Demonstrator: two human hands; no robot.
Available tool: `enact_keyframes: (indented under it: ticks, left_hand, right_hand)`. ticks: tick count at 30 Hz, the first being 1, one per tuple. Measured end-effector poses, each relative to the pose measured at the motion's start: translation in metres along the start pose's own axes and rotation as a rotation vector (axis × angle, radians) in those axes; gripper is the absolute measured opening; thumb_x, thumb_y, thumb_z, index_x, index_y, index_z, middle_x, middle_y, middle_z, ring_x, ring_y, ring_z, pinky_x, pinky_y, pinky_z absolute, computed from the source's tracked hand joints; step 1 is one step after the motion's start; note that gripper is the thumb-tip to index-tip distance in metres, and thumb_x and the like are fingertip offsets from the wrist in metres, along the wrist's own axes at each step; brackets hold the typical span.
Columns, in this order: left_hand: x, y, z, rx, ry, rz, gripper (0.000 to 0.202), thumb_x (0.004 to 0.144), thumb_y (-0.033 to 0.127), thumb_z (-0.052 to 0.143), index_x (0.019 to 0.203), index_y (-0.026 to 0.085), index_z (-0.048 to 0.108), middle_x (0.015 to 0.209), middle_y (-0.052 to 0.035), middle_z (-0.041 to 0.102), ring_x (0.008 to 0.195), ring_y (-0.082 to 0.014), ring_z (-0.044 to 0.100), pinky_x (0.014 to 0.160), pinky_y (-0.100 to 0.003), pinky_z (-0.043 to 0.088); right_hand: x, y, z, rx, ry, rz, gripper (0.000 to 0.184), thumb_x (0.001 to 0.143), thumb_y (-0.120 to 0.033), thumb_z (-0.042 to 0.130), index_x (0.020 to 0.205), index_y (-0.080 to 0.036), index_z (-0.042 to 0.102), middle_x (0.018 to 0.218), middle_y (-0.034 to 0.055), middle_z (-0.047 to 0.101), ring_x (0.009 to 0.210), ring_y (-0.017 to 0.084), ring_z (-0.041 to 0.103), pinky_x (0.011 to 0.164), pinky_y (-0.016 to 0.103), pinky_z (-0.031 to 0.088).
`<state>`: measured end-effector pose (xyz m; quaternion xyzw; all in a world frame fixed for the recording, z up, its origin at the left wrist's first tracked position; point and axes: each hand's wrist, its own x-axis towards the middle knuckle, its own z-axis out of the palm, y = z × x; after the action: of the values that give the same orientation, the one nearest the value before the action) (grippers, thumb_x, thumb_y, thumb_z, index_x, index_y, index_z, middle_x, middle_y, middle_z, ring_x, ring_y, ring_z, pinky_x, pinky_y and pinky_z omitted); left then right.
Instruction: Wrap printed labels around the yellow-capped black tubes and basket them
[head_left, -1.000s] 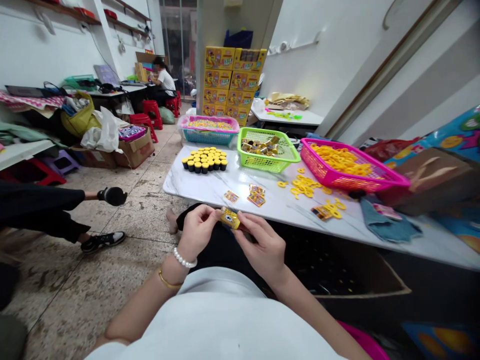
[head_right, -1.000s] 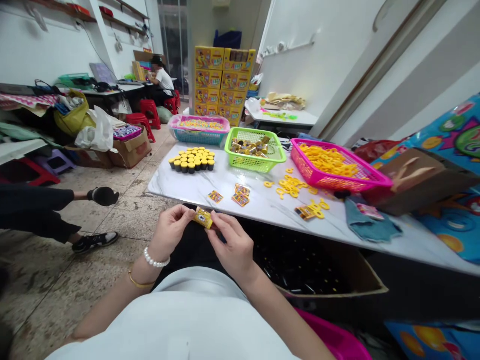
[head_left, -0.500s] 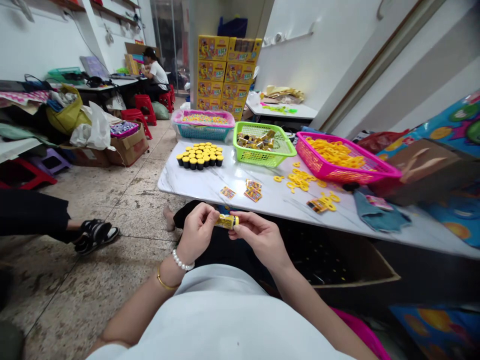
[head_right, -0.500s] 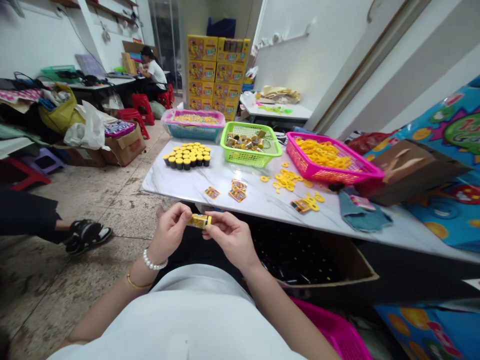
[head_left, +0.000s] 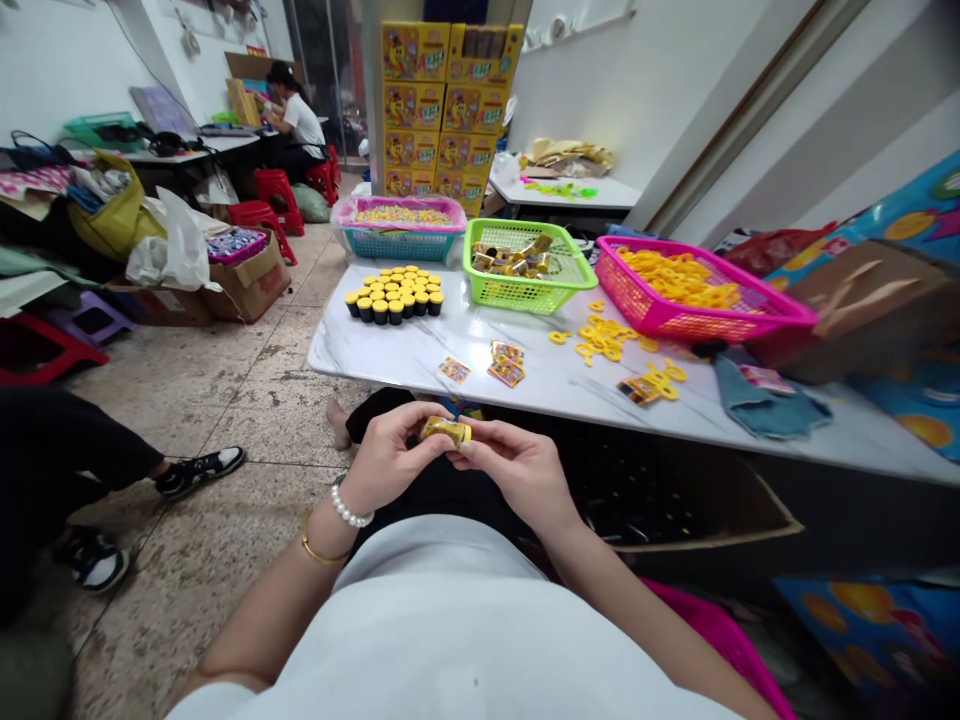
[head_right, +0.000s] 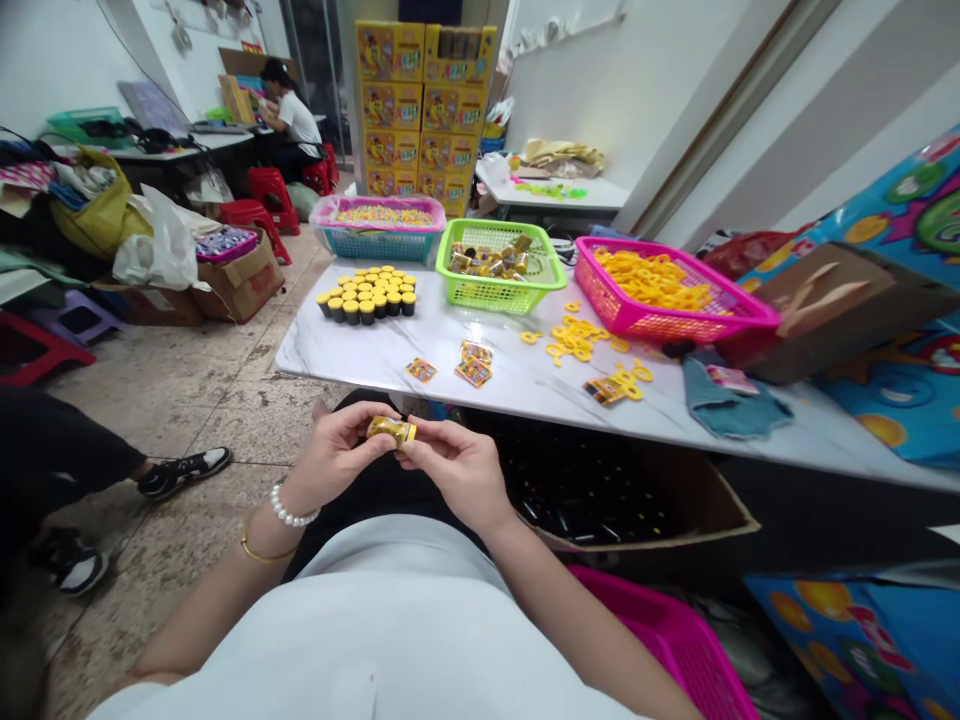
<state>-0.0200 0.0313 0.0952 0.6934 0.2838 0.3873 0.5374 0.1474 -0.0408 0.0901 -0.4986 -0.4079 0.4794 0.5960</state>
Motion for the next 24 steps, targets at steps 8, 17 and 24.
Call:
enact_keyframes:
  ticks: [8, 17, 24]
  left_hand:
    - [0.000, -0.005, -0.002, 0.216, 0.047, 0.046, 0.019, 0.087, 0.035, 0.066, 0.096, 0.019, 0.070, 0.088, -0.0054, 0.071, 0.075, -0.0158, 0.061, 0.070, -0.025, 0.048]
    - [0.001, -0.019, 0.003, 0.063, -0.109, -0.161, 0.026, 0.088, 0.041, 0.064, 0.092, 0.015, 0.067, 0.074, -0.0009, 0.064, 0.059, -0.0103, 0.054, 0.052, -0.020, 0.044]
    - [0.002, -0.024, 0.013, 0.140, -0.024, 0.100, 0.019, 0.089, 0.032, 0.066, 0.098, 0.016, 0.071, 0.095, -0.0078, 0.071, 0.086, -0.0165, 0.065, 0.074, -0.026, 0.050]
  right_hand:
    - [0.002, 0.012, 0.004, -0.051, 0.017, -0.055, 0.028, 0.073, -0.034, 0.083, 0.096, -0.019, 0.077, 0.088, 0.0058, 0.078, 0.075, 0.020, 0.075, 0.073, 0.037, 0.066]
    - [-0.009, 0.033, -0.002, -0.499, 0.040, -0.623, 0.024, 0.078, -0.016, 0.075, 0.101, -0.023, 0.076, 0.095, 0.0071, 0.075, 0.084, 0.018, 0.073, 0.076, 0.030, 0.064]
    - [0.000, 0.034, 0.003, 0.235, 0.073, 0.225, 0.034, 0.068, -0.042, 0.086, 0.084, -0.016, 0.072, 0.071, 0.0037, 0.075, 0.063, 0.017, 0.074, 0.060, 0.027, 0.064]
